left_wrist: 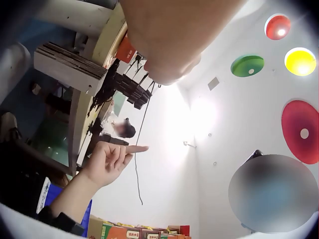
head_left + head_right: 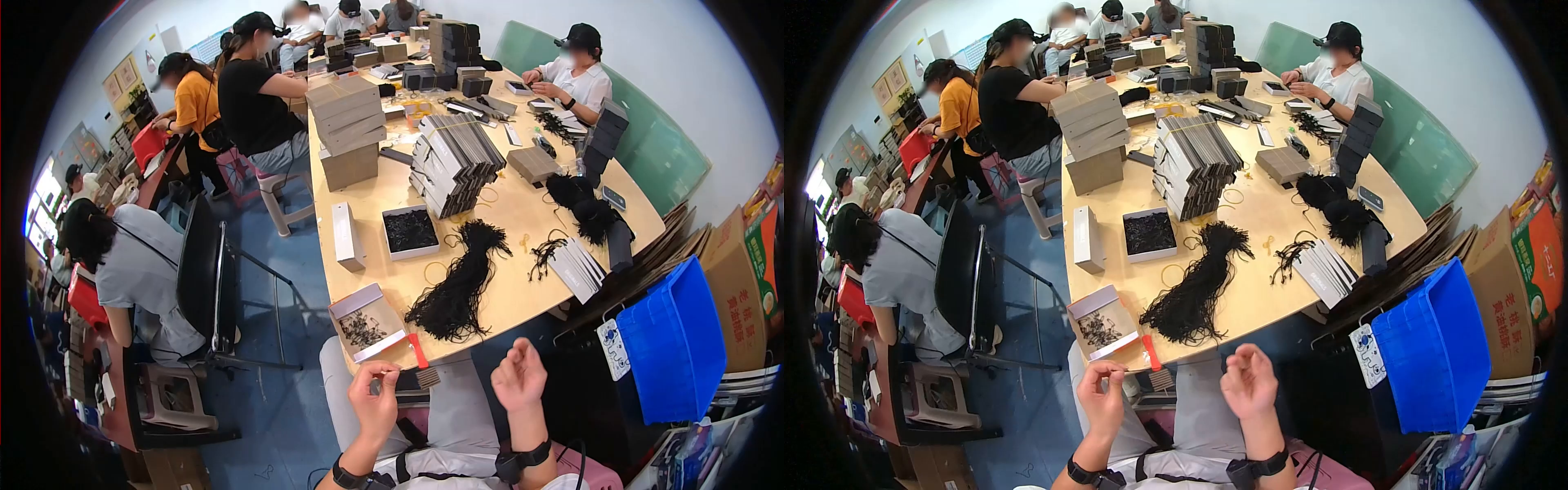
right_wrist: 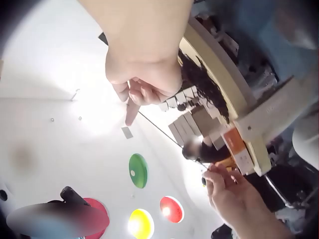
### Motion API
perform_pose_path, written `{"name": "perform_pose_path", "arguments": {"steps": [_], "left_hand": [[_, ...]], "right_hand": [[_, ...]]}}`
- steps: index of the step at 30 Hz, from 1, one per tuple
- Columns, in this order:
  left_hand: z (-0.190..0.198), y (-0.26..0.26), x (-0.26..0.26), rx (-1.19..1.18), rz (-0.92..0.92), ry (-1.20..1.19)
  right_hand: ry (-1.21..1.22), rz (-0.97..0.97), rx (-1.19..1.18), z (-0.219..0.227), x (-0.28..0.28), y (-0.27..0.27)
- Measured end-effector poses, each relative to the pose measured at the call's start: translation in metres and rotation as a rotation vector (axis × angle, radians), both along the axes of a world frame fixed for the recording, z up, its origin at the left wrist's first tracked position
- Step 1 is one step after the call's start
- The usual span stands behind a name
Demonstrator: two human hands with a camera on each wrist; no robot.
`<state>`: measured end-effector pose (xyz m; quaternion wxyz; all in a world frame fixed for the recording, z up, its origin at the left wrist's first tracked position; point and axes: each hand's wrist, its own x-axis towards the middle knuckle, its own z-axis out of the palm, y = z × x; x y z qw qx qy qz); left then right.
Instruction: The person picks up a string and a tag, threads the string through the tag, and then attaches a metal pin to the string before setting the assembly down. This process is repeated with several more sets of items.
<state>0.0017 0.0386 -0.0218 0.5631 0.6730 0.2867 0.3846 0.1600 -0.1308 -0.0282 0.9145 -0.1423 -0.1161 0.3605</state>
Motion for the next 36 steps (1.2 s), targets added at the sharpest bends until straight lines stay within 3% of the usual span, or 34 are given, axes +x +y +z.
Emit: {"name": "perform_pose_path", "arguments": {"steps": [4,6,9,10,11,13,18,21,22,24,25,27,28,31,32,36], "left_hand": [[0.012,-0.01,-0.002,0.165,-0.109,0.046],[0.016,-0.021,0.0,0.228,-0.239,0.055],[0.012,-0.034,0.003,-0.035,-0.425,-0.015],[0.007,-0.037,0.003,-0.3,-0.529,-0.057],[0.005,-0.04,0.005,-0.299,-0.528,-0.06],[0.006,-0.042,0.009,-0.674,-0.582,-0.218],[0.01,-0.032,0.015,-0.873,-0.603,-0.287],[0.009,-0.029,0.014,-0.968,-0.583,-0.267],[0.009,-0.026,0.013,-0.886,-0.605,-0.255],[0.014,-0.02,0.011,-0.795,-0.632,-0.229],[0.019,-0.019,0.009,-0.71,-0.658,-0.232],[0.021,-0.017,0.005,-0.63,-0.686,-0.228],[0.019,-0.016,0.004,-0.566,-0.74,-0.206],[0.019,-0.012,-0.002,-0.452,-0.837,-0.117],[0.019,-0.012,-0.003,-0.404,-0.875,-0.054],[0.017,-0.013,-0.003,-0.338,-0.862,0.047]], "right_hand": [[-0.185,-0.033,-0.222,0.024,0.011,0.003],[-0.545,-0.133,-0.826,0.034,0.001,0.014],[-0.595,0.012,-0.923,0.042,-0.01,0.018],[-0.725,-0.038,-0.935,0.039,-0.015,0.023],[-0.729,-0.038,-0.934,0.042,-0.017,0.024],[-1.02,0.075,-1.13,0.058,-0.024,0.022],[-1.295,0.099,-1.211,0.059,-0.032,0.016],[-1.339,0.21,-1.073,0.048,-0.03,0.007],[-1.338,0.209,-1.064,0.043,-0.028,0.003],[-1.283,0.437,-0.841,0.035,-0.024,-0.006],[-1.278,0.428,-0.836,0.033,-0.024,-0.008],[-1.173,0.624,-0.781,0.034,-0.027,-0.012],[-1.17,0.62,-0.78,0.032,-0.027,-0.012],[-0.879,0.329,-0.874,0.029,-0.026,-0.01],[-0.622,0.271,-0.721,0.03,-0.027,-0.004],[-0.543,0.369,-0.631,0.04,-0.022,0.024]]}}
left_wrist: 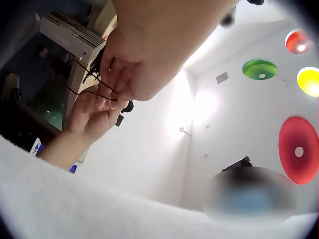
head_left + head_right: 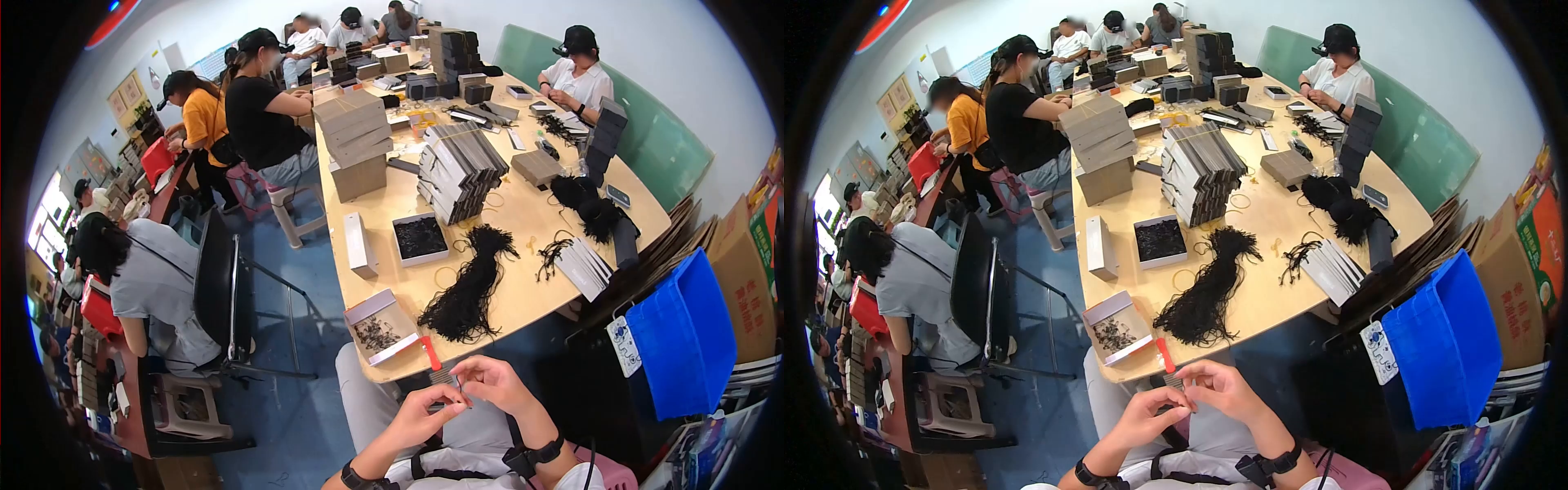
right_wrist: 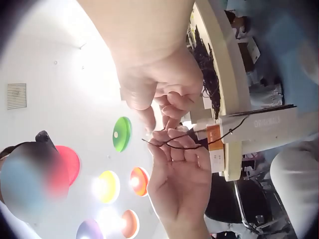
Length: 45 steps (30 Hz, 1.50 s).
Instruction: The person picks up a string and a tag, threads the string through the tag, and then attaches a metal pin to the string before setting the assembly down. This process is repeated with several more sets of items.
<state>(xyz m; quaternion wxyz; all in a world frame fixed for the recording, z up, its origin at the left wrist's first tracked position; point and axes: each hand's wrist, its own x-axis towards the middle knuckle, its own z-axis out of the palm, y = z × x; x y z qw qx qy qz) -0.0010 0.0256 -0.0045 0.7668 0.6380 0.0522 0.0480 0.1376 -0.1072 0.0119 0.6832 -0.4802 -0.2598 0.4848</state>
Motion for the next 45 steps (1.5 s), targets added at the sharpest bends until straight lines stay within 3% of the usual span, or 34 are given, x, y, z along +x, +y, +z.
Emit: {"name": "perform_pose_path", "arguments": {"steps": [2,5,7,10,11,15,20,22,25,32,42,45], "left_hand": [[0.004,0.002,-0.003,-0.037,0.015,0.15],[-0.002,0.002,-0.005,-0.079,0.087,0.109],[-0.006,0.001,-0.006,-0.18,0.167,0.103],[-0.002,0.004,-0.008,0.264,0.343,0.106],[0.001,0.004,-0.009,0.262,0.341,0.108],[0.001,0.001,-0.007,0.289,0.307,0.115],[-0.004,0.001,-0.006,0.237,0.267,0.121],[-0.006,-0.001,-0.007,0.003,0.194,0.135],[-0.013,-0.014,-0.002,-0.164,0.23,0.079],[-0.012,-0.019,0.002,-0.125,0.212,0.099],[-0.006,-0.003,0.009,-0.236,-0.042,0.201],[-0.002,-0.003,0.01,-0.269,-0.092,0.222]], "right_hand": [[0.029,0.011,-0.038,-0.015,0.005,0.008],[0.116,0.057,-0.095,-0.017,0.007,0.014],[0.025,0.024,0.087,-0.023,0.008,0.013],[-0.038,0.093,0.084,-0.006,0.006,0.008],[-0.125,0.112,0.045,-0.001,0.003,0.008],[-0.26,0.096,-0.145,-0.009,0.003,0.012],[-0.274,0.105,-0.126,-0.014,0.004,0.011],[-0.216,0.116,-0.131,-0.014,0.004,0.009],[-0.139,0.1,-0.121,-0.012,0.003,0.007],[-0.089,0.041,-0.1,-0.012,0.001,-0.005],[-0.204,0.101,-0.057,-0.017,0.011,-0.019],[-0.123,0.087,-0.09,-0.004,0.005,-0.018]]}}
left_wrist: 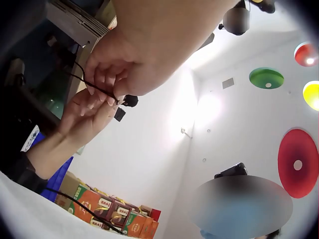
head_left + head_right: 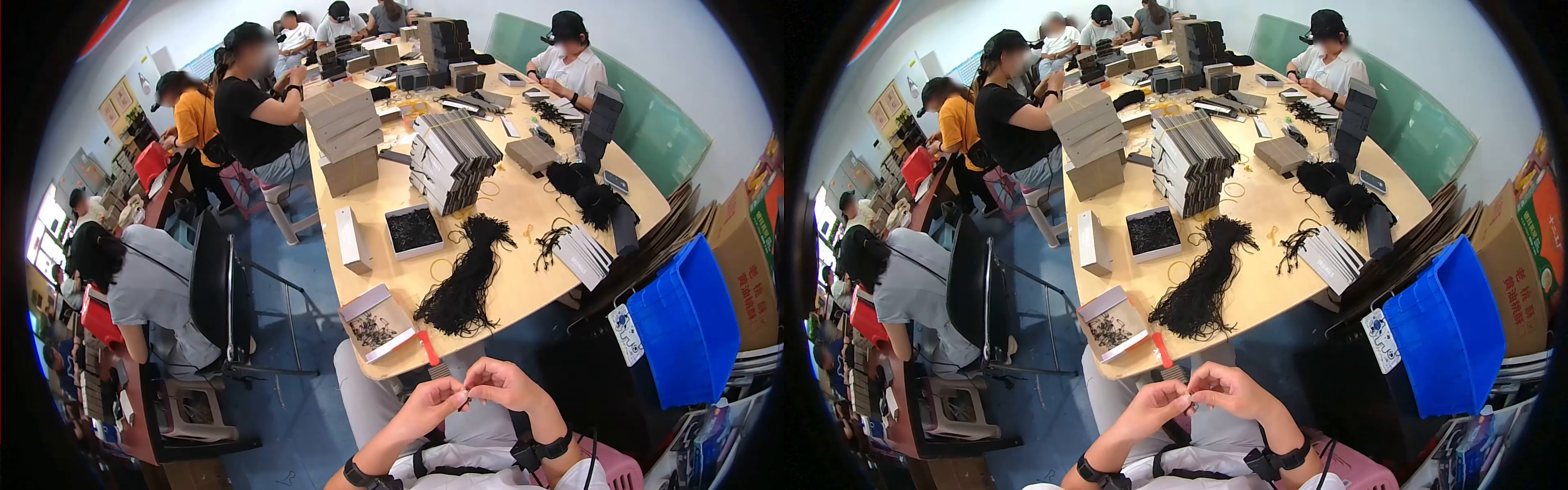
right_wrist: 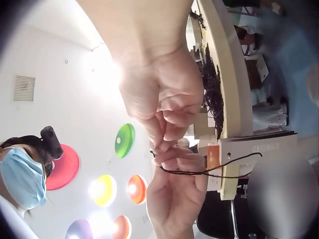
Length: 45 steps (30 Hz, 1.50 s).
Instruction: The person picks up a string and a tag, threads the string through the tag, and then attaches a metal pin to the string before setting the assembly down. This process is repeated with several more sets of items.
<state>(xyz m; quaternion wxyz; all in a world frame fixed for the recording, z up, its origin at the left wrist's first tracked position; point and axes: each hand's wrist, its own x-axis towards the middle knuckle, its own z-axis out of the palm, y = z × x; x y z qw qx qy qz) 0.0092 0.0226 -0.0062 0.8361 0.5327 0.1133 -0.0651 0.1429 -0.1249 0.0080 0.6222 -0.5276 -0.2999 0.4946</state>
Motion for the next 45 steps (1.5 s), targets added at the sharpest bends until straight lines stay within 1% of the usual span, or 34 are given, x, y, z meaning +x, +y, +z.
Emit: {"name": "perform_pose_path", "arguments": {"steps": [1,2,5,6,7,8,9,10,11,13,14,16,17,19,20,22,23,25,26,28,31,32,34,35,37,38,40,41,43,44,45], "left_hand": [[0.0,-0.001,0.0,-0.012,0.009,-0.032],[-0.001,0.0,0.0,-0.014,0.009,-0.029],[-0.004,-0.001,-0.002,-0.088,-0.013,0.04],[-0.005,-0.003,-0.002,0.057,0.048,0.019],[-0.004,-0.004,-0.002,0.202,0.109,-0.003],[-0.001,-0.004,-0.003,0.2,0.108,-0.001],[0.009,-0.002,-0.003,0.366,0.114,-0.01],[0.015,-0.001,-0.003,0.532,0.12,-0.018],[0.015,-0.002,-0.003,0.532,0.121,-0.016],[0.014,-0.003,-0.003,0.681,0.192,-0.154],[0.016,-0.004,-0.002,0.681,0.192,-0.153],[0.022,-0.007,-0.001,0.722,0.264,-0.151],[0.025,-0.008,-0.001,0.722,0.263,-0.15],[0.03,-0.009,0.0,0.852,0.349,-0.133],[0.028,-0.008,-0.003,0.852,0.347,-0.132],[0.015,-0.004,-0.01,0.785,0.313,-0.027],[0.008,-0.005,-0.011,0.785,0.312,-0.027],[0.002,-0.005,-0.012,0.215,0.376,0.03],[0.001,-0.005,-0.012,0.216,0.378,0.031],[0.012,-0.006,-0.009,-0.3,0.384,0.084],[0.02,-0.011,-0.005,-0.309,0.426,0.095],[0.015,-0.014,-0.004,-0.31,0.426,0.095],[0.004,-0.016,-0.001,0.222,0.498,-0.057],[0.001,-0.015,-0.002,0.222,0.499,-0.057],[-0.001,-0.012,-0.003,0.348,0.406,-0.011],[-0.003,-0.012,-0.002,0.348,0.405,-0.011],[-0.007,-0.012,0.0,0.16,0.333,-0.058],[-0.006,-0.012,0.0,0.159,0.333,-0.058],[0.002,-0.009,0.0,-0.133,0.247,0.024],[0.005,-0.008,0.0,-0.134,0.247,0.025],[0.008,-0.006,-0.001,-0.207,0.224,0.036]], "right_hand": [[0.001,0.001,-0.001,-0.002,0.001,-0.001],[-0.059,0.019,0.011,-0.007,0.003,-0.002],[-0.181,0.025,0.035,-0.009,0.004,-0.004],[-0.243,0.014,0.048,-0.008,0.004,-0.003],[-0.242,0.013,0.047,-0.008,0.004,-0.003],[-0.293,0.001,0.051,-0.008,0.004,-0.003],[-0.344,-0.012,0.055,-0.008,0.003,-0.003],[-0.342,-0.011,0.054,-0.01,0.002,-0.003],[-0.318,-0.043,0.071,-0.012,0.0,-0.004],[-0.293,-0.074,0.087,-0.015,-0.003,-0.004],[-0.291,-0.096,0.078,-0.014,-0.004,-0.004],[-0.288,-0.119,0.068,-0.016,-0.005,-0.006],[-0.283,-0.132,0.063,-0.018,-0.005,-0.007],[-0.277,-0.147,0.057,-0.021,-0.005,-0.008],[-0.269,-0.175,0.048,-0.022,-0.005,-0.008],[-0.259,-0.204,0.04,-0.027,-0.005,-0.008],[-0.253,-0.216,0.034,-0.031,-0.006,-0.007],[-0.244,-0.225,0.028,-0.034,-0.01,-0.005],[-0.241,-0.234,0.042,-0.034,-0.013,-0.002],[-0.238,-0.243,0.054,-0.031,-0.018,0.002],[-0.193,-0.246,0.039,-0.028,-0.02,0.003],[-0.171,-0.245,0.052,-0.03,-0.02,0.003],[-0.15,-0.242,0.065,-0.03,-0.019,0.002],[-0.147,-0.235,0.055,-0.028,-0.019,0.002],[-0.143,-0.228,0.045,-0.025,-0.018,0.001],[-0.145,-0.222,0.056,-0.023,-0.017,0.001],[-0.147,-0.217,0.066,-0.023,-0.017,0.002],[-0.153,-0.206,0.099,-0.023,-0.017,0.003],[-0.16,-0.196,0.131,-0.022,-0.018,0.004],[-0.079,-0.175,0.147,-0.019,-0.019,0.003],[0.002,-0.153,0.164,-0.017,-0.021,0.003]]}}
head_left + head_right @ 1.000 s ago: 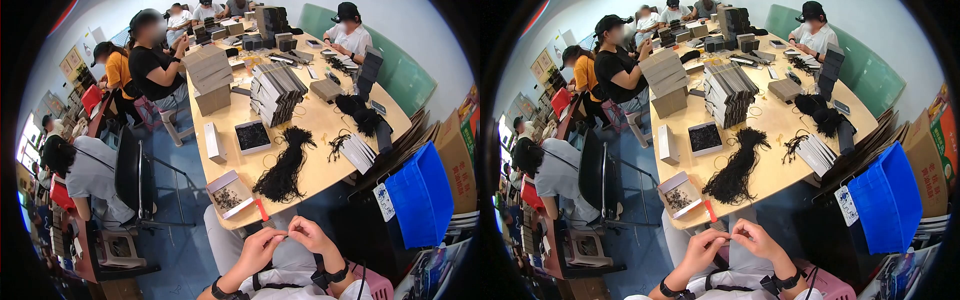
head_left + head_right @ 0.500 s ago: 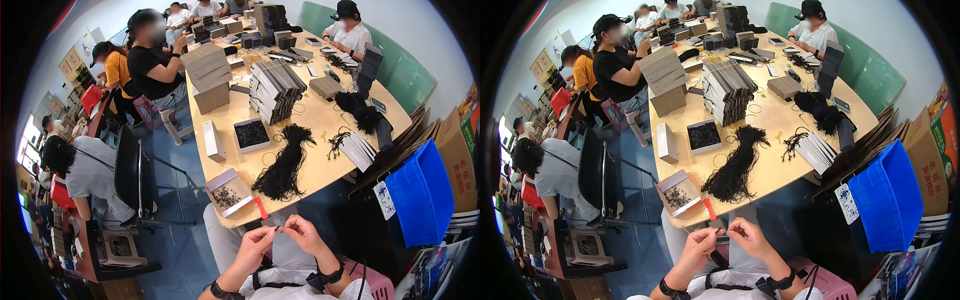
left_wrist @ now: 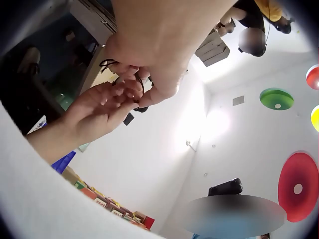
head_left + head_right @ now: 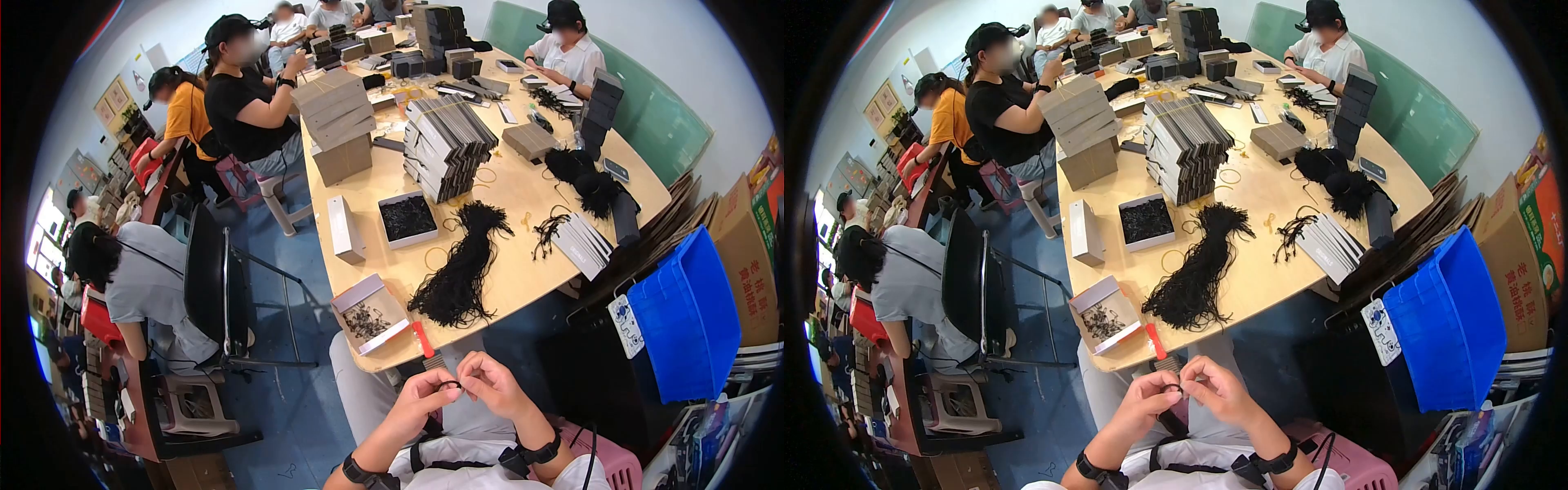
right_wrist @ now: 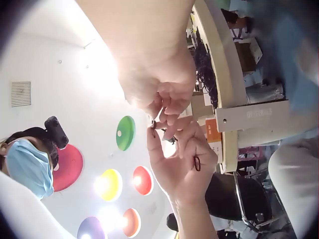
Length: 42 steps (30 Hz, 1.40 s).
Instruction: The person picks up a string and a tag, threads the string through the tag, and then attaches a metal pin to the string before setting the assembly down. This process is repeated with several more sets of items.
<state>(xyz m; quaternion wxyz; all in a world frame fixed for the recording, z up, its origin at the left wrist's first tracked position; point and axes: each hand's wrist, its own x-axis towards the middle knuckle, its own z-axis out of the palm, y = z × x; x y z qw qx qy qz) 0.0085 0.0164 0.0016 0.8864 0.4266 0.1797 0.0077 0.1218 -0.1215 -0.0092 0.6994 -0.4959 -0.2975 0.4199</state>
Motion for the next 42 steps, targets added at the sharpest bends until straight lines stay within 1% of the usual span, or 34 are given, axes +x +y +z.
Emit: {"name": "perform_pose_path", "arguments": {"steps": [1,2,4,5,7,9,10,12,13,14,15,16,18,20,22,24,25,26,27,28,30,31,33,34,36,38,40,41,42], "left_hand": [[0.001,0.001,-0.001,-0.075,-0.023,0.001],[0.0,0.001,-0.002,-0.076,-0.025,0.003],[-0.004,0.002,-0.004,-0.252,-0.03,-0.053],[-0.007,0.001,-0.005,-0.253,-0.031,-0.051],[-0.011,-0.001,-0.007,-0.368,-0.033,-0.15],[-0.01,-0.001,-0.009,-0.354,-0.017,-0.153],[-0.008,-0.001,-0.009,-0.339,0.0,-0.157],[-0.005,0.0,-0.011,-0.307,0.007,-0.15],[-0.003,0.0,-0.011,-0.274,0.013,-0.143],[0.0,0.0,-0.011,-0.275,0.013,-0.143],[0.002,-0.001,-0.011,-0.217,0.04,-0.136],[0.003,-0.001,-0.011,-0.159,0.065,-0.13],[0.003,-0.001,-0.012,-0.141,0.078,-0.136],[0.002,-0.001,-0.012,-0.121,0.091,-0.144],[0.002,-0.003,-0.011,0.038,0.165,-0.115],[-0.001,-0.003,-0.012,0.084,0.19,-0.104],[-0.001,-0.003,-0.011,0.131,0.215,-0.092],[0.001,-0.005,-0.011,0.132,0.214,-0.093],[0.008,-0.007,-0.01,0.206,0.242,-0.078],[0.012,-0.009,-0.008,0.281,0.27,-0.063],[0.005,-0.012,-0.006,0.314,0.296,-0.073],[0.003,-0.013,-0.006,0.346,0.322,-0.082],[0.006,-0.014,-0.005,0.358,0.335,-0.071],[0.009,-0.014,-0.005,0.369,0.348,-0.059],[0.007,-0.016,-0.003,0.397,0.367,-0.05],[0.009,-0.018,0.0,0.425,0.389,-0.04],[0.014,-0.019,0.0,0.533,0.391,0.009],[0.012,-0.019,0.0,0.533,0.391,0.011],[0.008,-0.019,-0.002,0.74,0.392,0.001]], "right_hand": [[0.001,-0.001,-0.001,0.001,-0.002,0.0],[0.004,-0.006,-0.007,0.002,-0.004,0.001],[0.008,-0.011,-0.014,0.004,-0.008,0.002],[0.003,-0.022,0.012,0.005,-0.01,0.004],[-0.003,-0.032,0.038,0.005,-0.012,0.004],[-0.14,-0.073,-0.034,0.006,-0.014,0.005],[-0.14,-0.073,-0.035,0.007,-0.015,0.005],[-0.481,-0.144,-0.047,0.011,-0.016,0.006],[-0.48,-0.143,-0.047,0.013,-0.016,0.007],[-0.673,-0.2,-0.024,0.015,-0.016,0.008],[-0.865,-0.258,0.0,0.017,-0.016,0.009],[-0.865,-0.259,-0.001,0.019,-0.016,0.009],[-1.084,-0.324,-0.016,0.024,-0.016,0.009],[-1.117,-0.344,-0.008,0.031,-0.016,0.01],[-1.152,-0.364,0.002,0.033,-0.016,0.01],[-1.011,-0.367,-0.024,0.032,-0.017,0.008],[-1.012,-0.368,-0.022,0.03,-0.018,0.008],[-0.897,-0.365,-0.034,0.027,-0.02,0.008],[-0.783,-0.361,-0.044,0.026,-0.021,0.008],[-0.783,-0.362,-0.042,0.025,-0.022,0.008],[-0.689,-0.403,-0.113,0.026,-0.024,0.008],[-0.689,-0.404,-0.112,0.025,-0.023,0.01],[-0.925,-0.495,-0.036,0.023,-0.021,0.015],[-0.925,-0.497,-0.035,0.022,-0.021,0.016],[-1.04,-0.538,-0.098,0.02,-0.023,0.017],[-1.042,-0.543,-0.134,0.022,-0.024,0.019],[-1.044,-0.545,-0.171,0.023,-0.024,0.019],[-1.01,-0.515,-0.199,0.022,-0.024,0.019],[-0.975,-0.485,-0.228,0.022,-0.024,0.018]]}}
